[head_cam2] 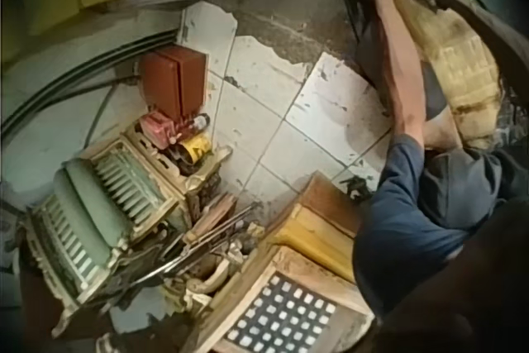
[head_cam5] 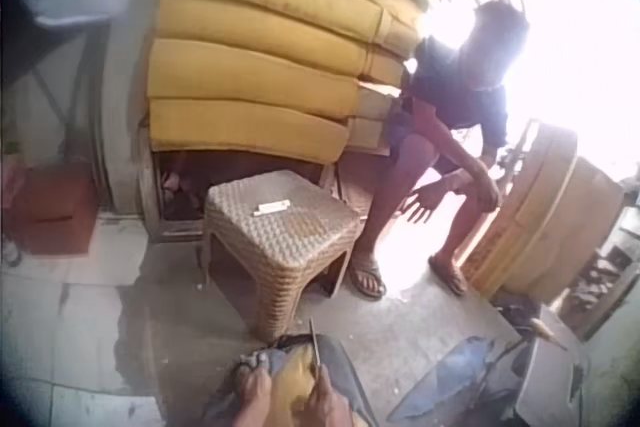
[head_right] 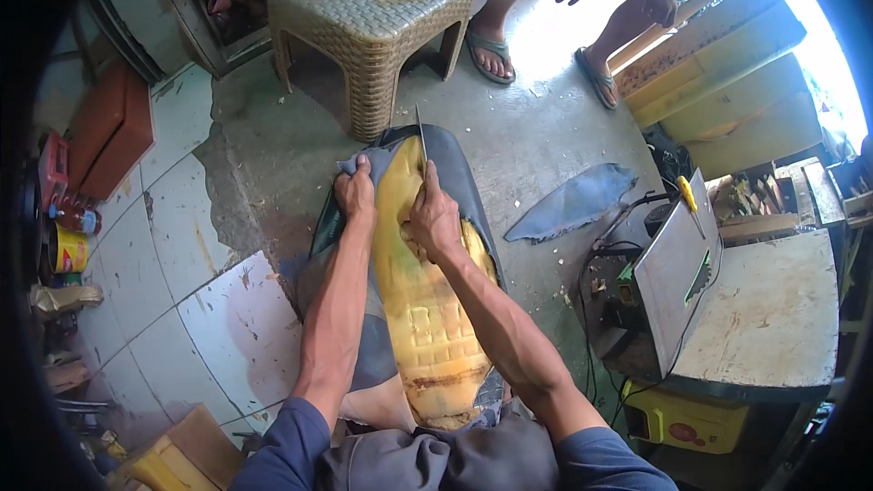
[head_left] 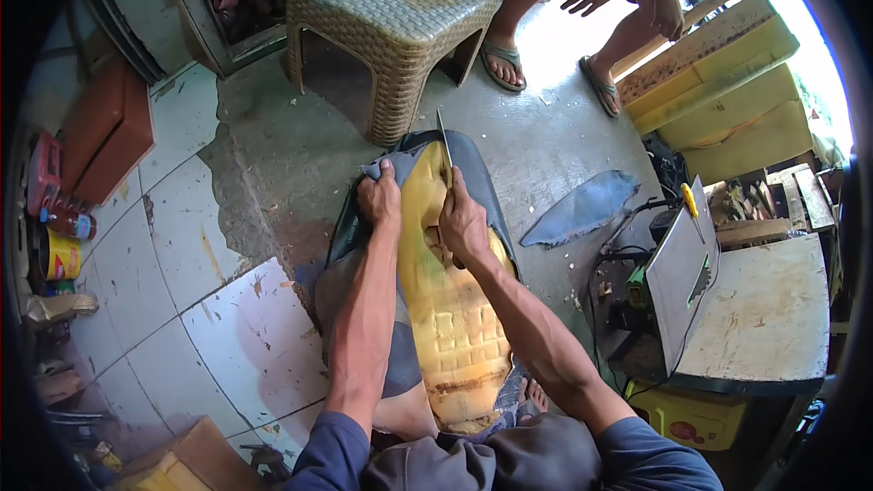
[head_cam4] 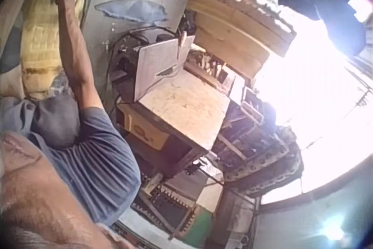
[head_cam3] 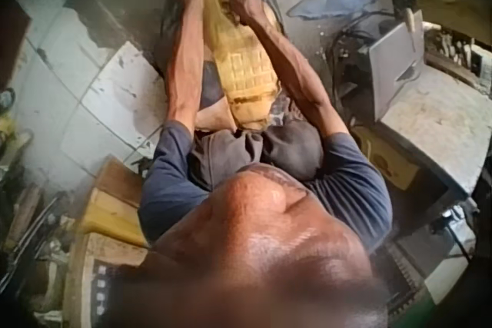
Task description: The person uses a knife to cut and peel the black vinyl cover off a motorcycle seat. They work around the edges and center of the seat, removing the fabric to expose the yellow foam underneath. The person handles the seat and the removed cover pieces throughout the process.
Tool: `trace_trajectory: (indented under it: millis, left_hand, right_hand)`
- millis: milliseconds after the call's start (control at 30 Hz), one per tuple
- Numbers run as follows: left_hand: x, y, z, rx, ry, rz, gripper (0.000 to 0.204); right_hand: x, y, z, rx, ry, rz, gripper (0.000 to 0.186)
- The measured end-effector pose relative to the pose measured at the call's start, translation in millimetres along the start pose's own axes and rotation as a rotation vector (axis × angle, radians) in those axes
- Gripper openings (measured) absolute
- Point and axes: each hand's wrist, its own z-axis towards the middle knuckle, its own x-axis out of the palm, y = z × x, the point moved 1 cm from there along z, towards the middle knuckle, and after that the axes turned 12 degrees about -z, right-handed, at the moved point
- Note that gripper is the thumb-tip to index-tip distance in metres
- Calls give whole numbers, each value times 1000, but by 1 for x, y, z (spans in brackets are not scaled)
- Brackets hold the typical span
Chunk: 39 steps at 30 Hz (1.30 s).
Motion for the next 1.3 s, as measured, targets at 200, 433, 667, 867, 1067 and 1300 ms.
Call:
trace_trajectory:
  millis: [200,433,667,867,1067,1300]
  left_hand:
    - [0,52,58,13,-43,-202,63]
    - [18,44,58,-246,44,-423,54]
    - [-7,63,103,-218,21,-567,61]
    - [17,32,40,-456,41,-573,51]
    - [8,18,33,-76,-46,-6,50]
    - [10,18,0,845,215,214,83]
  right_hand:
    - [-39,60,71,239,428,87,45]
    - [-19,11,31,80,237,-61,46]
    - [18,23,10,-143,-6,-39,46]
    - [-30,22,67,285,352,99,44]
    - [-62,-78,-21,274,65,-365,50]
    - [-56,-156,-47,236,-58,-346,66]
